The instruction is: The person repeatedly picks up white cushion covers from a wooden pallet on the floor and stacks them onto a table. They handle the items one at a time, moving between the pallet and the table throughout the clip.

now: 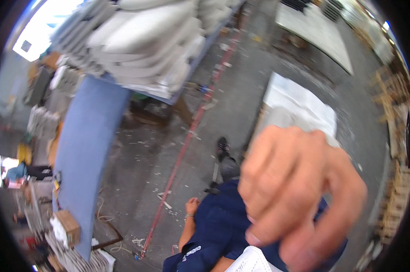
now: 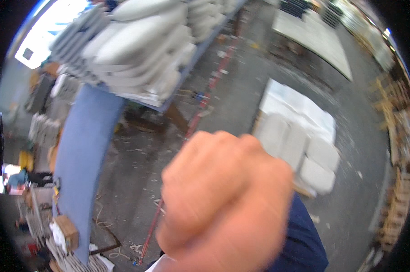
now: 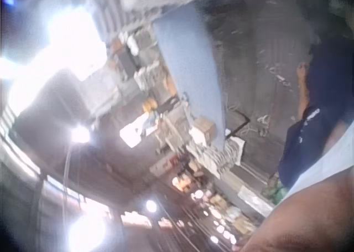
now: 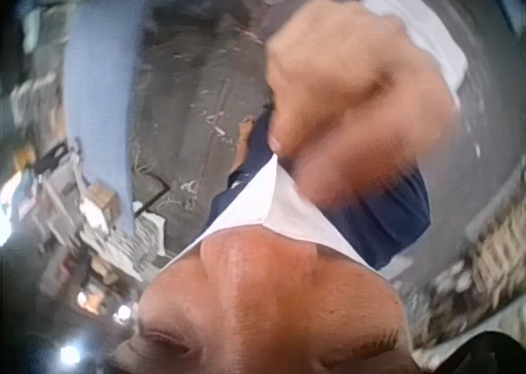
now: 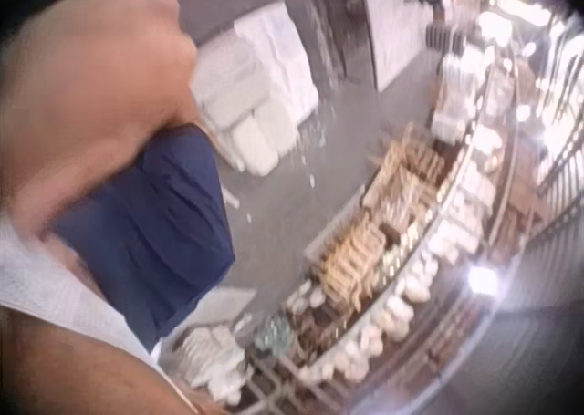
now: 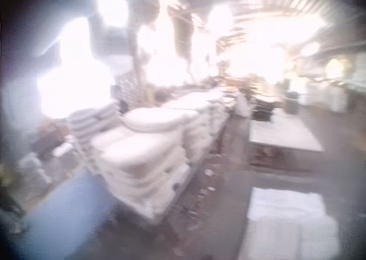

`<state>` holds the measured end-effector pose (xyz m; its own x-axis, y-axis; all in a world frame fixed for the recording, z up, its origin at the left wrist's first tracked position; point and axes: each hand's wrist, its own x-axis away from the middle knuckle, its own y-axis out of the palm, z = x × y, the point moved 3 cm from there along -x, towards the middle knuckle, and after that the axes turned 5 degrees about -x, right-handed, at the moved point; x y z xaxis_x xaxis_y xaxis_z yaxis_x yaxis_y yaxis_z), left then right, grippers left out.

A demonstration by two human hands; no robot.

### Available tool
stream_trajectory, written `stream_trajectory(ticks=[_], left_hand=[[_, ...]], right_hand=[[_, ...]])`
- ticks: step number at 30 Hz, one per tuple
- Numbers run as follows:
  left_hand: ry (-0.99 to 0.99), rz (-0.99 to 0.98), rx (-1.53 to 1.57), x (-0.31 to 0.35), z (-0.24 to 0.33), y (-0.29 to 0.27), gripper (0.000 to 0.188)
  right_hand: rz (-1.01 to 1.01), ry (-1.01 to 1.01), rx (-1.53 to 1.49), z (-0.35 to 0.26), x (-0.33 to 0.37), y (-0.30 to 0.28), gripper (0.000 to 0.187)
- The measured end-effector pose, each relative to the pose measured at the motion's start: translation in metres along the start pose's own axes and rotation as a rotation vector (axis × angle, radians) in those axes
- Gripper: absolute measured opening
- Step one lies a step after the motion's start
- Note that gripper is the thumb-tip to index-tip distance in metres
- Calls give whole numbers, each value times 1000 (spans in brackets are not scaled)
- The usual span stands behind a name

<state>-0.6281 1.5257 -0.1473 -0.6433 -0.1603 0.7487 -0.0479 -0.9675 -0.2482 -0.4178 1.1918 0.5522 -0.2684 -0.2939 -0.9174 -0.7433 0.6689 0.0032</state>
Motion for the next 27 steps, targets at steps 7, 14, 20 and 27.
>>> stream_trajectory(ticks=[7,14,20,27], left_hand=[[-94,-266,-528,78,-95,1,34],[-140,-228,-330,55,-4,21,33],[33,-171,-337,28,153,101,28],[109,-125,-289,29,200,253,35]], right_hand=[[334,25,478,-68,48,59,7],[862,236,847,-117,155,14,12],[1039,1198,1082,-159,416,-17,21],[1984,1344,128,-245,664,21,19]])
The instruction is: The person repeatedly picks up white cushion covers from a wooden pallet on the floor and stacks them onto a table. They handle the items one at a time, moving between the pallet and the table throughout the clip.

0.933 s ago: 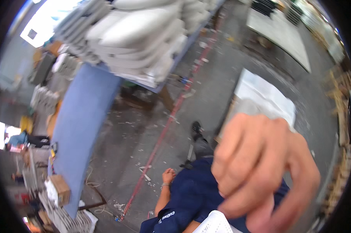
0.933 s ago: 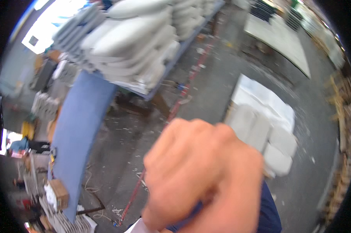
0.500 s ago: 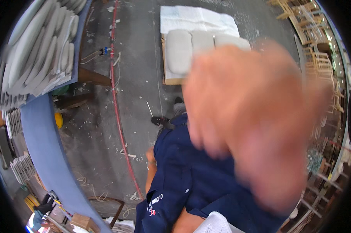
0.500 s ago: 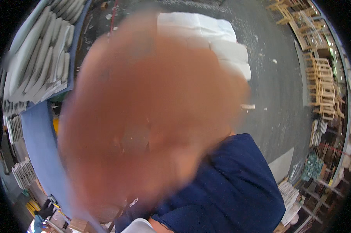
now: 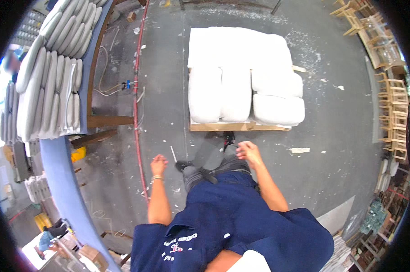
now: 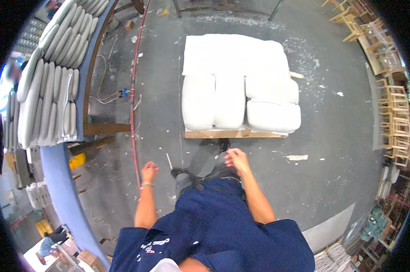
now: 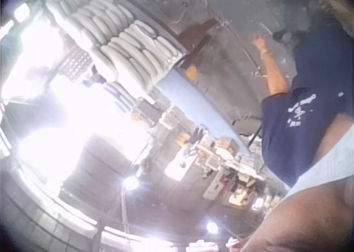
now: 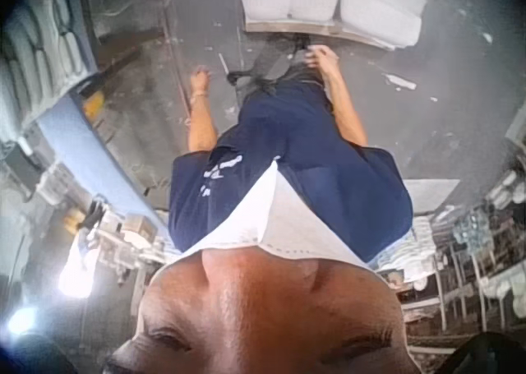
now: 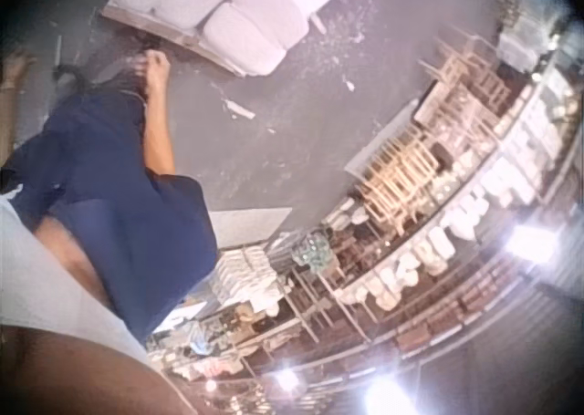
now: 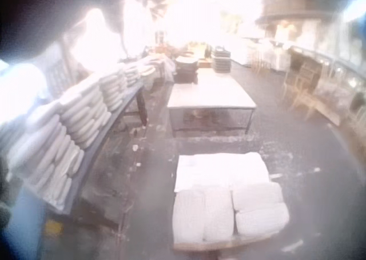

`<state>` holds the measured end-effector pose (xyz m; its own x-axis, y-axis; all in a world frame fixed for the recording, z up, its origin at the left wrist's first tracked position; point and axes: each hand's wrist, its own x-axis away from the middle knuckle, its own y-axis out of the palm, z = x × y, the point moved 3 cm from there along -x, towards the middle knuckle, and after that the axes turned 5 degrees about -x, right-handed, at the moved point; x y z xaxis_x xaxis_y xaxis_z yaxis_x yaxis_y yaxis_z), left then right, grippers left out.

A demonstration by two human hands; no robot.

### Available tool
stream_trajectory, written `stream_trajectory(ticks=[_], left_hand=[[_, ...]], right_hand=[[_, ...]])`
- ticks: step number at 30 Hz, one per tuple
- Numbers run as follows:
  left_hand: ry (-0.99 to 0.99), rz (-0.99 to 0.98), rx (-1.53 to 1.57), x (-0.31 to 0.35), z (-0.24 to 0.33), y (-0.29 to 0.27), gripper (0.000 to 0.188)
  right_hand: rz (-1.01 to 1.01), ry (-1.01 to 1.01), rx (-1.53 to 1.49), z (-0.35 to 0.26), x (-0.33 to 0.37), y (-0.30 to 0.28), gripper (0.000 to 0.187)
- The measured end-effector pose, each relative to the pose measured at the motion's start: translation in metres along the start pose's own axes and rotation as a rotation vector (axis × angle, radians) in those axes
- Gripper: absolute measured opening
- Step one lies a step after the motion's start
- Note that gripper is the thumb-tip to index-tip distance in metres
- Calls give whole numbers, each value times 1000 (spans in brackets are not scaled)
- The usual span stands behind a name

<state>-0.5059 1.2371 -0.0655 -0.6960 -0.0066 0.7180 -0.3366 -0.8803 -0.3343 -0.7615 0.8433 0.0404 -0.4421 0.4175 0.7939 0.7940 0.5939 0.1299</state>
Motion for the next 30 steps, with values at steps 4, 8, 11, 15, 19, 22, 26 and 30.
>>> stream_trajectory(ticks=[4,8,11,15,19,22,26,30], left_hand=[[-97,-85,-27,33,15,120,37],[-218,-110,-88,15,14,198,43],[-294,-207,-64,-38,-4,242,54],[-411,-119,146,-139,-20,296,76],[-339,-94,446,-217,-11,340,83],[-366,-91,528,-225,-17,336,79],[-350,-289,587,-194,16,319,52],[-309,-354,399,-150,113,297,57]], right_hand=[[123,59,112,14,-66,-80,20],[150,191,265,29,-132,-121,20],[160,155,307,41,-203,-143,21],[207,225,249,62,-306,-144,38],[322,229,106,73,-394,-122,66],[487,317,113,54,-400,-104,67],[99,226,-253,44,-371,-104,65],[4,241,-337,-24,-322,-99,67]])
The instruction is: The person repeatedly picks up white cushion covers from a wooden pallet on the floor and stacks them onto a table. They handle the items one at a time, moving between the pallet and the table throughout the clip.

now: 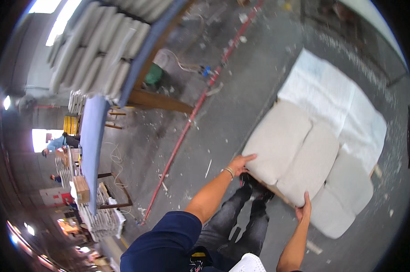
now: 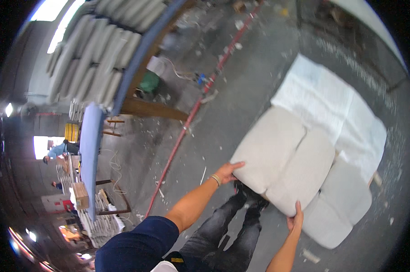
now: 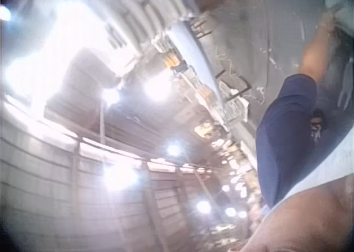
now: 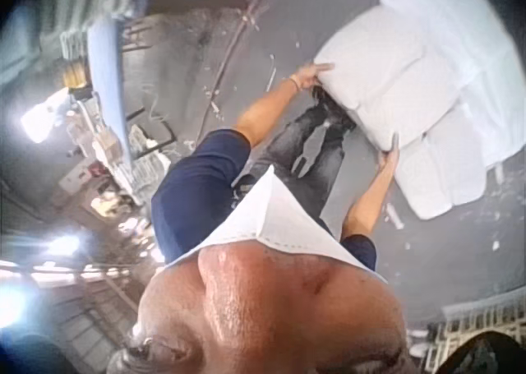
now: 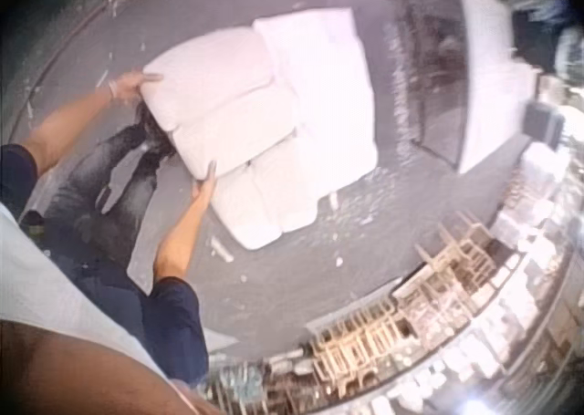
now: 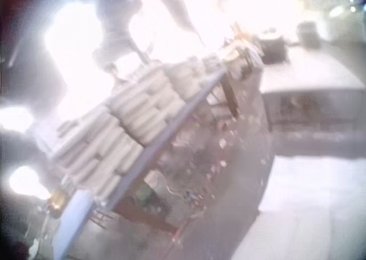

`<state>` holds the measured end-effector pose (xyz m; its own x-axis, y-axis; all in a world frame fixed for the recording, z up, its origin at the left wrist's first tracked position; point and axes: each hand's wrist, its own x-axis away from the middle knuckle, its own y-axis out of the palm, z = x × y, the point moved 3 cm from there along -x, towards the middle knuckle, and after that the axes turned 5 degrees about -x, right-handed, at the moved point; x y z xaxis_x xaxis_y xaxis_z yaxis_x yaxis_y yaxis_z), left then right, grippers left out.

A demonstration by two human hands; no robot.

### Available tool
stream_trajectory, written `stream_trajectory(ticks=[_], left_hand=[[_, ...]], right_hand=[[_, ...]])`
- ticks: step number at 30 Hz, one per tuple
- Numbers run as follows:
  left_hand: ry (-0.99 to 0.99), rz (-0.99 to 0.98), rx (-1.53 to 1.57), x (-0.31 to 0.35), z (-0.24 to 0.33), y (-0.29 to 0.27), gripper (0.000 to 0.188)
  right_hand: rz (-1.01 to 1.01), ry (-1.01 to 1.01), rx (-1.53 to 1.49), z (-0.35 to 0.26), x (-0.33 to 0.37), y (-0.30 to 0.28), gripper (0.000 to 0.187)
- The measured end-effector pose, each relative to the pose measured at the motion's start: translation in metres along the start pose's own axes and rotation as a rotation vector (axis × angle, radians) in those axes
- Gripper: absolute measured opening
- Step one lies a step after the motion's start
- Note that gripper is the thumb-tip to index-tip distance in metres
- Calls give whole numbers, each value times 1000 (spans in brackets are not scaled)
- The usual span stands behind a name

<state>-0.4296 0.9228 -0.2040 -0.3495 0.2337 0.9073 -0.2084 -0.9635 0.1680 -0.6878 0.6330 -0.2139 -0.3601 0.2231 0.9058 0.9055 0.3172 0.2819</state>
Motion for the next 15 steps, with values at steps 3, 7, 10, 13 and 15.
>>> stream_trajectory(ticks=[3,7,10,13,15], left_hand=[[143,151,-185,37,35,19,63],[337,557,-767,116,62,58,60],[258,603,-631,183,39,39,58],[291,576,-165,271,8,6,44],[395,611,209,274,-58,-47,42]], right_hand=[[-32,-100,134,-28,32,34,58],[71,-113,298,-43,70,45,40],[65,-9,238,-30,96,36,34],[70,35,121,-2,130,22,40],[63,66,112,21,166,17,42]])
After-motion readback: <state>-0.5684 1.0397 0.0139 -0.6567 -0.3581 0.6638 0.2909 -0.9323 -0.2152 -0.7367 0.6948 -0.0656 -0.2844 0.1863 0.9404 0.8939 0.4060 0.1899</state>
